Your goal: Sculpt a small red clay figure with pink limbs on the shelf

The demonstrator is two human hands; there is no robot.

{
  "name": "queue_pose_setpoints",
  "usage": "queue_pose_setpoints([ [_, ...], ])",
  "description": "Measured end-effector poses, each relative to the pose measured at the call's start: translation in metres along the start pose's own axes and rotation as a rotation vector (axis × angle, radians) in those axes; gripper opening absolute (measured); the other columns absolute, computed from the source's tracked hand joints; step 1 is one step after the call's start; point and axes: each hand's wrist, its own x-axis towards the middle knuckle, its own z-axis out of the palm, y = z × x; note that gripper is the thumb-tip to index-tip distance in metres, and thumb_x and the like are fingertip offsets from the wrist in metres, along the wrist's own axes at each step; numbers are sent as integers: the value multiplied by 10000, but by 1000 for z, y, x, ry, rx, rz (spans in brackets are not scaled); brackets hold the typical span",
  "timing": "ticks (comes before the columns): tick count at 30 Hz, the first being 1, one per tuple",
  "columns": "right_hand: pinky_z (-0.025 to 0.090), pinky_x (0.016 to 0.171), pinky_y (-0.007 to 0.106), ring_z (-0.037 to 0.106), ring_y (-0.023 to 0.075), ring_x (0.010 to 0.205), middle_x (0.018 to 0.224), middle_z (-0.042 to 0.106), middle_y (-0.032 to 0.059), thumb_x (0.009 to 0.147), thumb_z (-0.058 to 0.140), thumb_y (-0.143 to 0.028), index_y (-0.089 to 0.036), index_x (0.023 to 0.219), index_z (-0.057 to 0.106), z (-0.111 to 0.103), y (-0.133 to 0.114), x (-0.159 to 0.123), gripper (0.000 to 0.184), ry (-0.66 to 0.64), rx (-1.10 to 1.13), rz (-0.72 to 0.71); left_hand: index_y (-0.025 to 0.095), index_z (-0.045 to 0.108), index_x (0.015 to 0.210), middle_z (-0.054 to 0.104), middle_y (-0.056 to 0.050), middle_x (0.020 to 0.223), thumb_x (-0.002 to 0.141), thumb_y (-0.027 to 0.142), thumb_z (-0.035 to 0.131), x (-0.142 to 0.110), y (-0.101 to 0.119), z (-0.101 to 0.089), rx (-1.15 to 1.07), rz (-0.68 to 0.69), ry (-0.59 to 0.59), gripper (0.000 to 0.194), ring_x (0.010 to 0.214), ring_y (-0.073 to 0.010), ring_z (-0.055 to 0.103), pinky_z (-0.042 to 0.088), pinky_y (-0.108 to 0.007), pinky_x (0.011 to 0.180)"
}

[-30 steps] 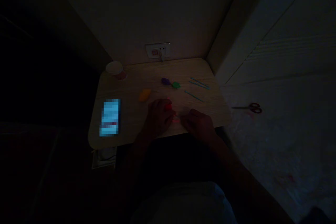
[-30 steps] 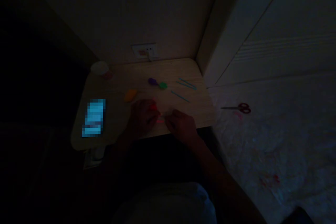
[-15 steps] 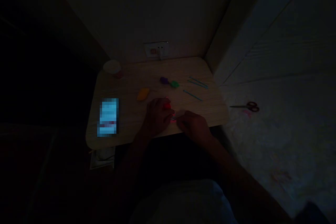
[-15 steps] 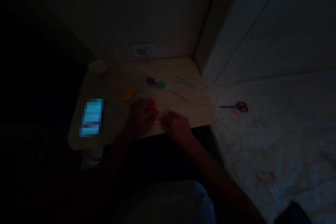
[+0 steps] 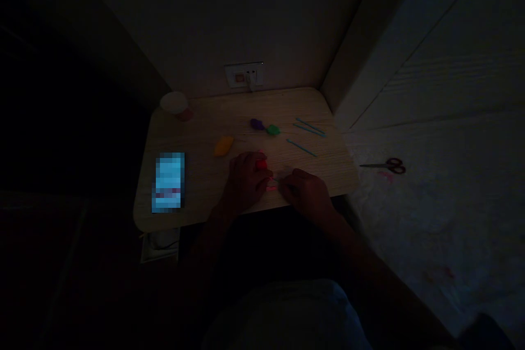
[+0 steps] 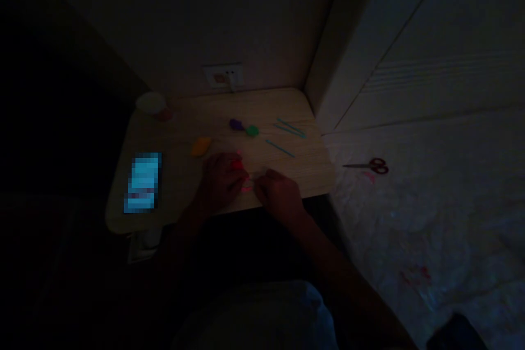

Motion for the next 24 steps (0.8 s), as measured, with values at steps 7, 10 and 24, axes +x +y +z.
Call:
queue_pose_setpoints([
  [7, 457, 684, 298, 688, 215, 797, 895, 742, 74, 954, 617, -239, -209, 889, 754, -2, -4, 0, 155, -20, 30, 30, 264, 785, 969, 613, -101, 1332, 909, 262, 664, 1, 0, 0, 10, 1, 2, 135, 1221, -337, 503, 398, -533, 1004],
  [10, 478, 715, 308, 700, 226, 824, 910, 754, 74, 945, 616, -246, -211, 915, 748, -5, 1, -3, 140, 34, 67, 45, 261, 781, 980, 610, -102, 1333, 892, 252, 675, 0, 0, -1, -2, -5, -6, 138, 1219, -338, 506, 400, -533, 1006],
  [24, 471, 711, 299, 693, 217, 828, 945, 747, 70, 974, 589, -256, -230, 982, 765, -3, 9, -4, 178, 41, 63, 11, 257, 778, 962, 614, -95, 1330, 892, 247, 684, 0, -2, 1, -9, 4, 19, 118, 1237, -331, 505, 389, -526, 1021],
])
